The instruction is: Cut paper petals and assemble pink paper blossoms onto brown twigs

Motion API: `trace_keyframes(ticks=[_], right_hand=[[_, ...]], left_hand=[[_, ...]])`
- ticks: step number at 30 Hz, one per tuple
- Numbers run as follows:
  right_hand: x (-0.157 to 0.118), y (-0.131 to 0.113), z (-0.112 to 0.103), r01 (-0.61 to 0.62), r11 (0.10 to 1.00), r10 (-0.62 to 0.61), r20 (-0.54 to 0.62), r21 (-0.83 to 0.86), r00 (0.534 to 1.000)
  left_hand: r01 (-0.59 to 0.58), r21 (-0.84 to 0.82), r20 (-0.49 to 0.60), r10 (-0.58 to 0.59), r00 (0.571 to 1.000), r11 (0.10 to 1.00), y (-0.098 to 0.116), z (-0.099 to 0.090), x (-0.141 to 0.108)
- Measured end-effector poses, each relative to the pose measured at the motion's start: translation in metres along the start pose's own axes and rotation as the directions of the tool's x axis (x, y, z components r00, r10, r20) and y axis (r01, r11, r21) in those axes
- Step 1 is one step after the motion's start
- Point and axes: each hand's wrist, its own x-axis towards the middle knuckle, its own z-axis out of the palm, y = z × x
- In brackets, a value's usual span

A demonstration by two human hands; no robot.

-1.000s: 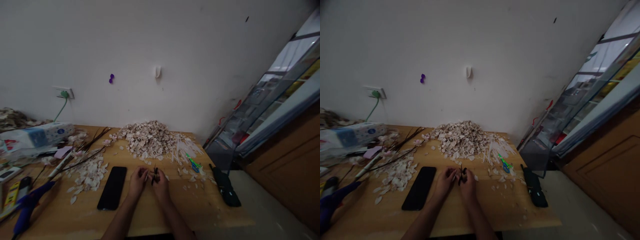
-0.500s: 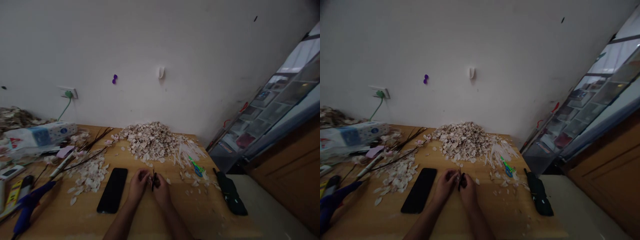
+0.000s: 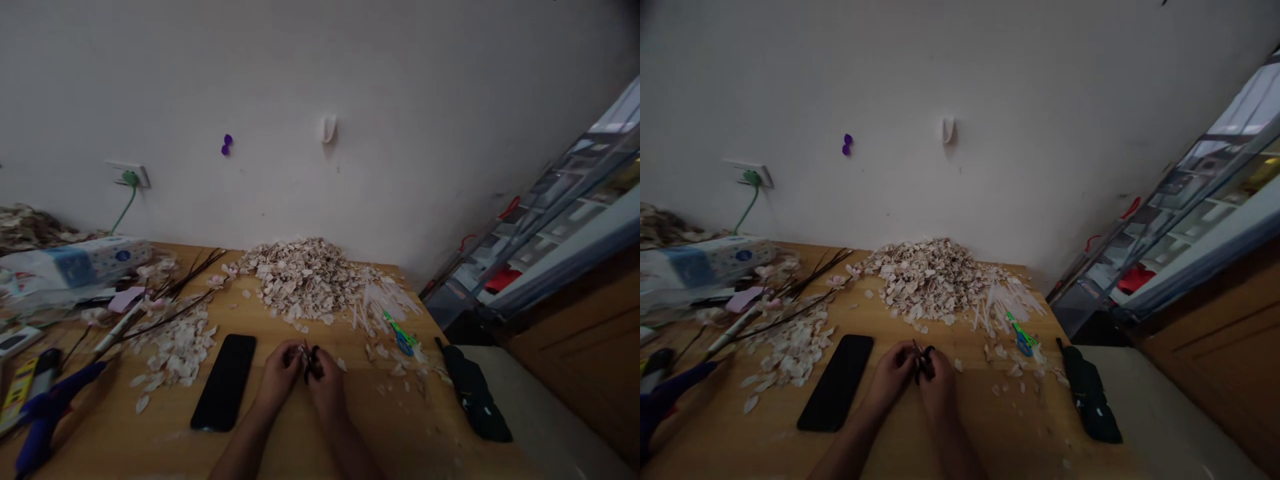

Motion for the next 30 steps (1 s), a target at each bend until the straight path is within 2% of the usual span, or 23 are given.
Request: trace_keyframes(ticks=[8,13,19,25,30], right_hand=[[-0.001,0.001,-0.002,-0.053,0.994,0.049,-0.043,-0.091,0.998],[-0.001,0.000,-0.004,-0.049,0.992,0.048,-0.010,-0.112,0.999],[-0.003,0.000,-0.004,-0.105,0.984,0.103,-0.021,-0.141,0.994],[-0.001,-0.004,-0.005,-0.129,0.989,0.131,0.022,-0.076,0.991],[0.002,-0.010,-0.009,-0.157,0.986,0.154,0.048,0.065,0.987]], left_hand=[[0.019,0.073,-0.013,-0.018,1.000,0.997,-0.003,0.002,-0.002],[0.016,0.126,-0.020,-0.014,1.000,0.992,0.004,0.003,-0.003],[0.045,0.193,-0.064,-0.033,0.997,0.980,0.011,0.005,-0.004],[0.070,0.199,-0.066,-0.057,0.996,0.978,0.013,0.006,-0.003],[0.072,0.194,-0.053,-0.062,0.997,0.978,0.016,0.003,-0.002]])
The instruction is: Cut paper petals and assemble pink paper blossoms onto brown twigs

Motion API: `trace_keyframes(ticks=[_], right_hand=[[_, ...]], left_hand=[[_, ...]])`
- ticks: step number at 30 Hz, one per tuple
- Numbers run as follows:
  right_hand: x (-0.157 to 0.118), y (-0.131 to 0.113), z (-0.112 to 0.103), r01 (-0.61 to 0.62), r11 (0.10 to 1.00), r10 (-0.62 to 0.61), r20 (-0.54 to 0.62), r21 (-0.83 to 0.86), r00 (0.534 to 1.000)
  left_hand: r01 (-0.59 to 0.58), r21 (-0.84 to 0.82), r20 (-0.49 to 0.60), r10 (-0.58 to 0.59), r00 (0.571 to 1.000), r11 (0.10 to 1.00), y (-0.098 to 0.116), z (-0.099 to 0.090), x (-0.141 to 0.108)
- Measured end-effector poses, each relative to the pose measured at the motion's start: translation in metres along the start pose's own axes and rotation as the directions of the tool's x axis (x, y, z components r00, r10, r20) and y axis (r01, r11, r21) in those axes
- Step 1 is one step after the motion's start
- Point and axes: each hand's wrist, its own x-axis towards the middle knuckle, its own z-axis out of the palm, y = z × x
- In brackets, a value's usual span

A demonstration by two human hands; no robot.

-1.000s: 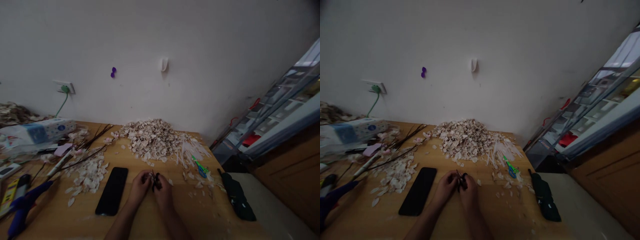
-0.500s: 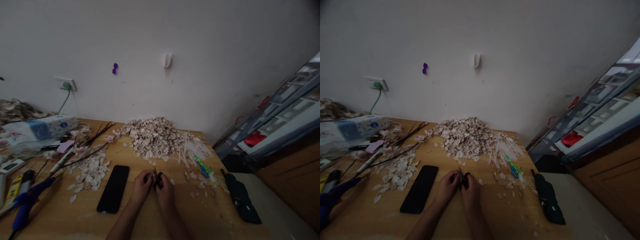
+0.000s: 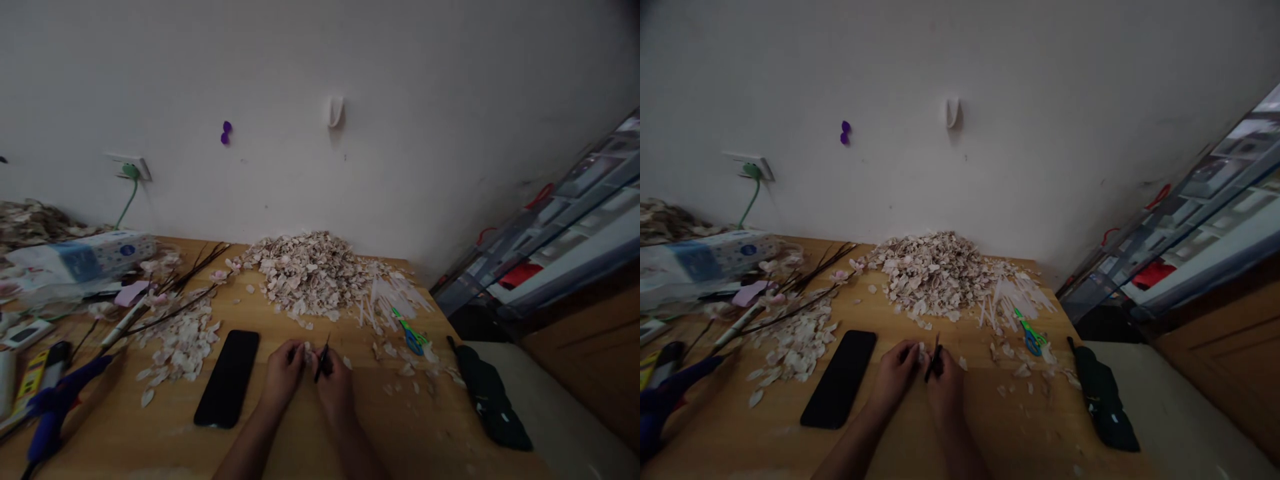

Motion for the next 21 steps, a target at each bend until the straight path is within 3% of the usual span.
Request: trace_keyframes(ticks=[10,21], right_hand=[[0.0072,0.0050,0.0014,-0.016,0.965,0.033,-0.059,0.261,0.998],[0.0069,0.0024,0.0009,0.003,0.979,0.026,-0.139,0.202,0.990]], left_hand=[[0.006,0.007,0.008,-0.006,1.000,1.000,0.0002,0.0025,0.0008],[0.003,-0.010,-0.023,-0.003,1.000,1.000,0.0013,0.0032,-0.0021]])
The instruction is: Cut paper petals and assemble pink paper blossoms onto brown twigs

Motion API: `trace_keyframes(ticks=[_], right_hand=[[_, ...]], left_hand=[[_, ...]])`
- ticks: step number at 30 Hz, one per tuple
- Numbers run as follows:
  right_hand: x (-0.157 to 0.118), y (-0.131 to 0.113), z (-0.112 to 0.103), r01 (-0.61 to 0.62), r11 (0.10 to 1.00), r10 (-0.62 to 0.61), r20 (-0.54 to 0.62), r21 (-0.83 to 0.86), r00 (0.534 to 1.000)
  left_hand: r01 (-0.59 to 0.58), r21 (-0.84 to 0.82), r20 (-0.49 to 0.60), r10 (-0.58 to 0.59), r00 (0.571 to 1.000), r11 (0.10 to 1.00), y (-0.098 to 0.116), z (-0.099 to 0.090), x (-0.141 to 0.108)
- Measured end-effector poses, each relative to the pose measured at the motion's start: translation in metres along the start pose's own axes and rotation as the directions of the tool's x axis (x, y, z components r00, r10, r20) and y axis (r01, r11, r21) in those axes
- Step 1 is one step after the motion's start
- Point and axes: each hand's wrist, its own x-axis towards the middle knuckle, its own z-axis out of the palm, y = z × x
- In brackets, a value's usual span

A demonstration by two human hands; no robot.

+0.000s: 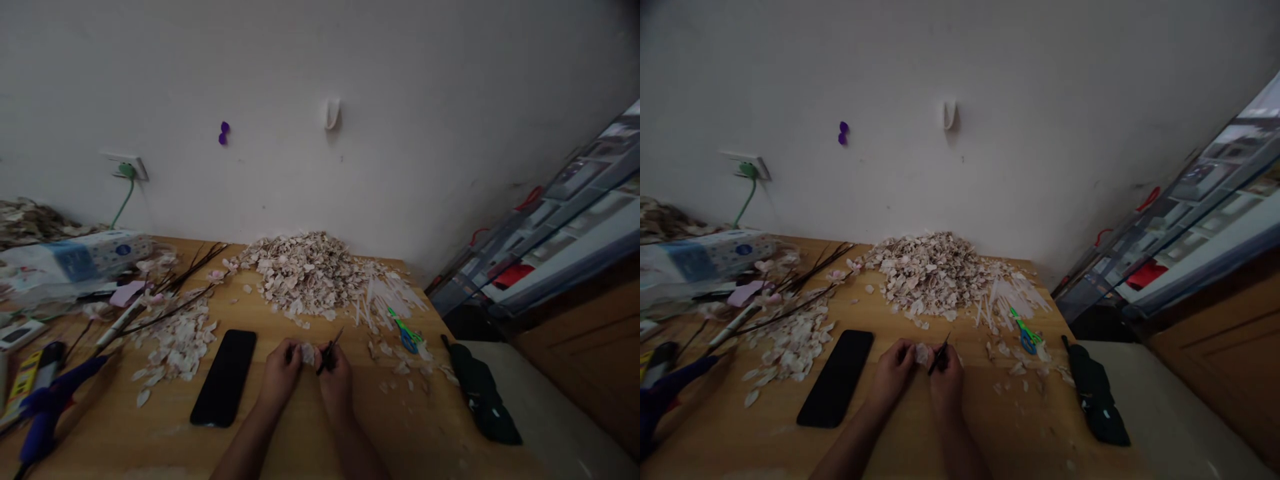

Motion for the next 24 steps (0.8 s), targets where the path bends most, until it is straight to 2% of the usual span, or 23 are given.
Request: trace_keyframes(ticks=[3,8,11,17,24], right_hand=[[-0.001,0.000,0.000,0.005,0.999,-0.004,0.008,-0.034,1.000],[-0.002,0.002,-0.002,0.009,0.997,-0.004,0.069,-0.081,0.998],[-0.001,0.005,-0.002,0.012,0.996,-0.004,0.077,-0.093,0.997],[-0.002,0.010,-0.001,0.008,0.996,0.002,0.111,-0.088,0.994],[-0.005,0.007,0.002,0.002,0.995,0.022,0.230,-0.102,0.973]], left_hand=[[0.000,-0.040,0.019,0.001,1.000,0.999,-0.003,0.002,0.000],[-0.034,-0.139,0.143,0.054,0.988,0.990,-0.004,0.002,-0.001],[-0.036,-0.159,0.175,0.064,0.983,0.987,-0.001,-0.001,-0.001],[-0.003,-0.168,0.105,0.020,0.994,0.986,-0.003,-0.006,0.002],[0.029,-0.155,0.001,-0.029,1.000,0.988,-0.013,-0.004,0.004]])
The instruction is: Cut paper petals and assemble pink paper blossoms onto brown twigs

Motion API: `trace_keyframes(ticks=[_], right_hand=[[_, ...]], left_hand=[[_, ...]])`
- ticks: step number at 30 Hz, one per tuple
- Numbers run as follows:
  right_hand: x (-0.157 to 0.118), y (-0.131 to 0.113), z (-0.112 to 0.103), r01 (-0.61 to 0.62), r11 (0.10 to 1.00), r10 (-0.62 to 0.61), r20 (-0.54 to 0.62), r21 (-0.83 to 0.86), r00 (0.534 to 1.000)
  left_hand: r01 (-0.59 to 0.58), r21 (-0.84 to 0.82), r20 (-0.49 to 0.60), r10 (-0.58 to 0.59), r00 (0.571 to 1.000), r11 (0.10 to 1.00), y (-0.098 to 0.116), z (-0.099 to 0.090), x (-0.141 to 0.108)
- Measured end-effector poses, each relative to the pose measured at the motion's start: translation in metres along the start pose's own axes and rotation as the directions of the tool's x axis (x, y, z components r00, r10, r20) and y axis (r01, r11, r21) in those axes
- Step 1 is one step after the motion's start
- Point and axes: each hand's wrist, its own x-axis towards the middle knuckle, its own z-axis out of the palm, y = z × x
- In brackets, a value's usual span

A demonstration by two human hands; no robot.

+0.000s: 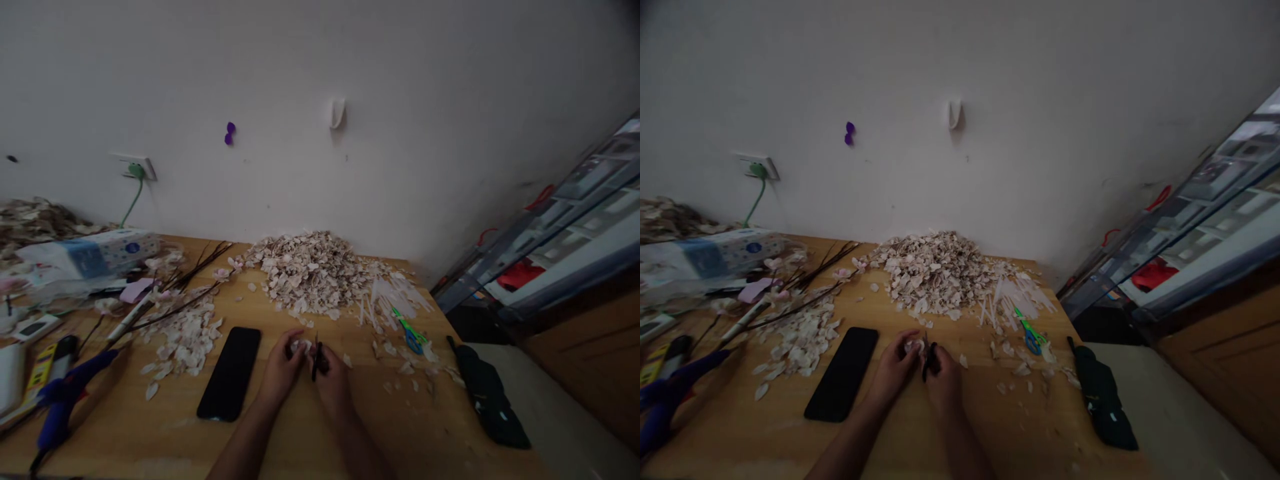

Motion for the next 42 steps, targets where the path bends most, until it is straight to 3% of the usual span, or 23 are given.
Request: trace_keyframes(ticks=[11,23,37,42], right_hand=[[0.000,-0.006,-0.001,-0.023,0.998,0.021,-0.040,-0.066,0.999],[0.000,-0.006,-0.003,-0.033,0.999,0.033,-0.037,-0.001,0.999],[-0.003,-0.007,-0.002,-0.042,0.999,0.042,0.003,-0.020,0.999],[-0.003,-0.009,-0.001,-0.029,1.000,0.028,-0.063,-0.005,0.998]], left_hand=[[0.006,-0.056,0.027,-0.005,1.000,0.998,-0.003,0.001,-0.001],[0.069,-0.290,0.213,-0.005,0.977,0.955,0.000,-0.004,0.007],[0.116,-0.458,0.044,-0.107,0.993,0.881,-0.006,-0.003,0.009],[0.175,-0.500,0.039,-0.180,0.983,0.848,-0.005,-0.004,0.009]])
